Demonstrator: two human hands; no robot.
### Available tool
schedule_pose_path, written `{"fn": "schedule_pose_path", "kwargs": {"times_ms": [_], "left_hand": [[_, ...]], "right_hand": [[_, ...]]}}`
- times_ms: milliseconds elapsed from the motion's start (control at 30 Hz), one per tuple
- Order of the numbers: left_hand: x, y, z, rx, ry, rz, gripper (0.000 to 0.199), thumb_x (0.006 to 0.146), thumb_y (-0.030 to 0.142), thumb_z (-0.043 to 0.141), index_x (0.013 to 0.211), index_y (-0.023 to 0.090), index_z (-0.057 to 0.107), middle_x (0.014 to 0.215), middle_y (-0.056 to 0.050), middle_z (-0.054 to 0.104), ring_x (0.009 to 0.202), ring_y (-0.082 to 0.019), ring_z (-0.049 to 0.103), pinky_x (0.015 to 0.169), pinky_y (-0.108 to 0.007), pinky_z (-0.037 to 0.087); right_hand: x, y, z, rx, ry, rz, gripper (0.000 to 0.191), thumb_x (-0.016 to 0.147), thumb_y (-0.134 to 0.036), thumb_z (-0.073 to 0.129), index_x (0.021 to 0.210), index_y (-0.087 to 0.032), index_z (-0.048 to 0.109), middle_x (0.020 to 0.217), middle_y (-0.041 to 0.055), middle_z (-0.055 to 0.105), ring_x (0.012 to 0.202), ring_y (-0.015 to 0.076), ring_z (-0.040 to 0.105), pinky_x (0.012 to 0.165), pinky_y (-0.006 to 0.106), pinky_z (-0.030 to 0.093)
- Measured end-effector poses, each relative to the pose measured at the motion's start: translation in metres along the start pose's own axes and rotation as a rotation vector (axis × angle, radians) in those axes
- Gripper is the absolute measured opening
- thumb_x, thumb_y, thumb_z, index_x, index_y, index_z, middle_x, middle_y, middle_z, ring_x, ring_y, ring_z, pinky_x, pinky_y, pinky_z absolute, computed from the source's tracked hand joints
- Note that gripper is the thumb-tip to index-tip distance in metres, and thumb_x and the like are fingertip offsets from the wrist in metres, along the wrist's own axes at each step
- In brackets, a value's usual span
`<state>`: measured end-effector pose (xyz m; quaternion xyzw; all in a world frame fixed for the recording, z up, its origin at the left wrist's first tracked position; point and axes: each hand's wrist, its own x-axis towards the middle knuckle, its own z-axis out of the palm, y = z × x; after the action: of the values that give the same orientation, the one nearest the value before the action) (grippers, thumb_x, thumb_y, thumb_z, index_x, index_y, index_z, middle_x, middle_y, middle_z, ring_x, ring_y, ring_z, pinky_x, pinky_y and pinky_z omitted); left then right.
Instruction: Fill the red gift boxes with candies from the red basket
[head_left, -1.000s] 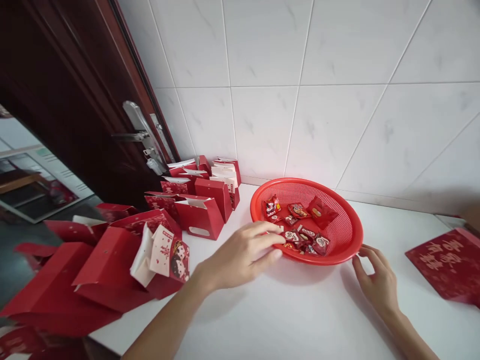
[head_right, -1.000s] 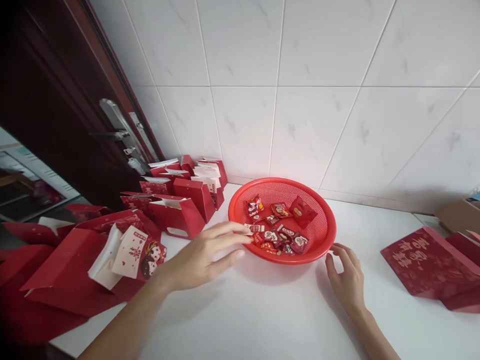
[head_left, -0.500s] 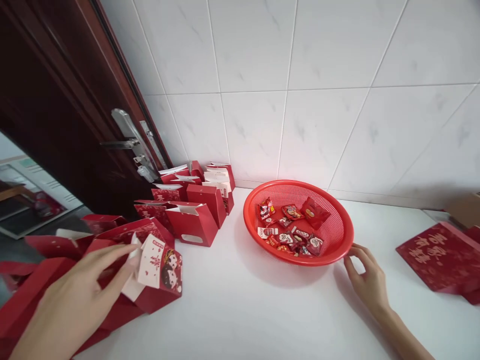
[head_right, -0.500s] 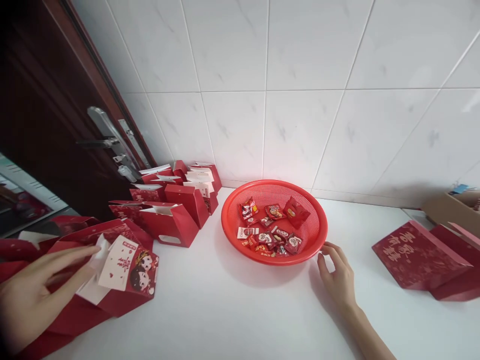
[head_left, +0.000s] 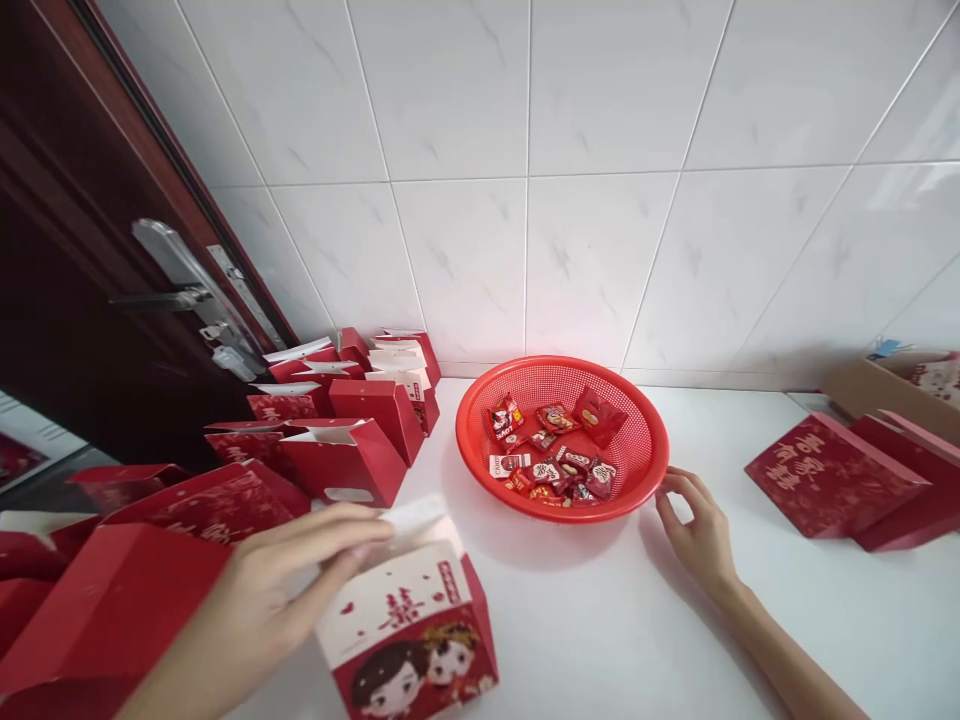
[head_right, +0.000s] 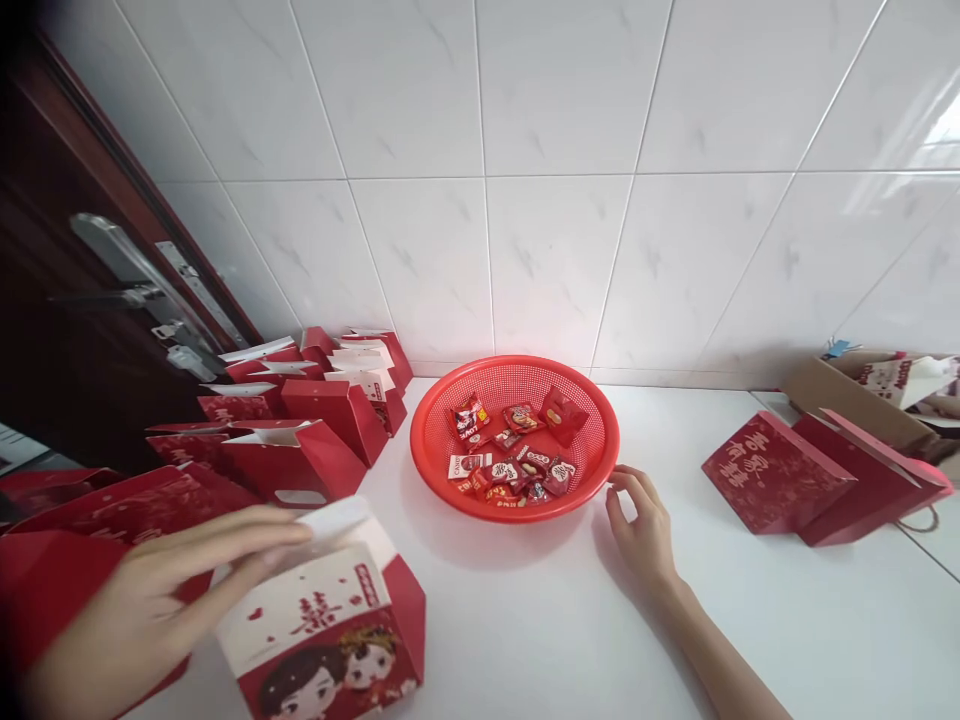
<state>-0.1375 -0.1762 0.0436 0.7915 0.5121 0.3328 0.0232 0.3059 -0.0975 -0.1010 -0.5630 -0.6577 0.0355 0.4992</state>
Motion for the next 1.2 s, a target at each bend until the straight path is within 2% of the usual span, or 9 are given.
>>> {"fn": "schedule_pose_path", "kwargs": {"times_ms": [167,267,433,633,733,867,967,1067,1200], "left_hand": [[0.051,0.044,0.033,-0.231,-0.288,0.165,0.037,0.101,0.018,0.048,0.103,0.031,0.083,0.096,-0.001,0.082,0.086,-0.018,0.077,0.076,-0.024,0.061],[0.068,0.058,0.047,-0.308,-0.443,0.231,0.044,0.102,0.012,0.046,0.119,0.035,0.079,0.104,0.0,0.081,0.092,-0.016,0.075,0.084,-0.024,0.058],[0.076,0.067,0.06,-0.341,-0.546,0.264,0.042,0.098,0.012,0.054,0.129,0.033,0.074,0.11,-0.001,0.079,0.097,-0.017,0.073,0.088,-0.024,0.057],[0.077,0.068,0.062,-0.353,-0.624,0.223,0.044,0.083,0.019,0.077,0.125,0.028,0.071,0.116,-0.002,0.075,0.096,-0.019,0.074,0.076,-0.024,0.059],[0.078,0.071,0.062,-0.29,-0.655,0.276,0.051,0.08,0.023,0.079,0.129,0.03,0.068,0.114,-0.002,0.075,0.097,-0.022,0.074,0.076,-0.026,0.059],[0.079,0.074,0.063,-0.202,-0.684,0.279,0.054,0.079,0.025,0.075,0.131,0.031,0.066,0.122,-0.003,0.074,0.103,-0.025,0.074,0.081,-0.029,0.058],[0.08,0.069,0.063,-0.177,-0.653,0.218,0.056,0.082,0.027,0.075,0.136,0.032,0.065,0.126,-0.003,0.073,0.11,-0.026,0.074,0.084,-0.029,0.057],[0.083,0.062,0.062,-0.216,-0.629,0.201,0.051,0.083,0.029,0.078,0.132,0.034,0.068,0.124,-0.002,0.074,0.109,-0.024,0.074,0.084,-0.028,0.057],[0.086,0.054,0.061,-0.249,-0.624,0.161,0.039,0.084,0.023,0.077,0.121,0.033,0.073,0.114,0.002,0.074,0.093,-0.018,0.074,0.078,-0.025,0.056]], "right_hand": [[0.002,-0.001,0.0,-0.022,0.038,-0.038,0.014,0.094,-0.024,0.054,0.092,-0.023,0.067,0.103,0.011,0.074,0.084,0.0264,0.073,0.058,0.035,0.059],[0.006,-0.006,-0.003,-0.065,0.149,-0.099,0.011,0.096,-0.023,0.055,0.095,-0.023,0.066,0.107,0.0121,0.074,0.084,0.026,0.074,0.07,0.041,0.062],[0.012,-0.052,-0.012,0.006,0.298,-0.334,0.018,0.096,-0.012,0.06,0.109,-0.024,0.063,0.11,0.0119,0.072,0.095,0.0274,0.073,0.078,0.043,0.061],[0.014,-0.129,-0.013,0.228,-0.143,-0.489,0.031,0.097,-0.018,0.065,0.126,-0.023,0.057,0.117,0.0127,0.07,0.112,0.027,0.071,0.089,0.039,0.061],[0.027,-0.148,-0.013,0.197,-0.387,-0.498,0.048,0.093,-0.027,0.07,0.137,-0.022,0.051,0.125,0.0145,0.07,0.115,0.0295,0.07,0.091,0.041,0.061],[0.047,-0.158,-0.021,-0.004,-0.751,-0.488,0.069,0.088,-0.018,0.069,0.151,-0.023,0.044,0.125,0.0127,0.072,0.1,0.0273,0.074,0.075,0.035,0.059],[0.056,-0.159,-0.026,-0.056,-0.838,-0.39,0.072,0.085,-0.016,0.07,0.151,-0.024,0.044,0.109,0.0072,0.075,0.085,0.0239,0.073,0.064,0.03,0.052],[0.058,-0.157,-0.025,-0.014,-0.859,-0.28,0.052,0.086,-0.019,0.071,0.135,-0.027,0.053,0.087,-0.0014,0.071,0.065,0.0177,0.065,0.054,0.026,0.043],[0.057,-0.154,-0.022,0.057,-0.885,-0.218,0.033,0.087,-0.019,0.07,0.116,-0.026,0.055,0.084,-0.0035,0.066,0.059,0.0135,0.058,0.051,0.024,0.039]]}}
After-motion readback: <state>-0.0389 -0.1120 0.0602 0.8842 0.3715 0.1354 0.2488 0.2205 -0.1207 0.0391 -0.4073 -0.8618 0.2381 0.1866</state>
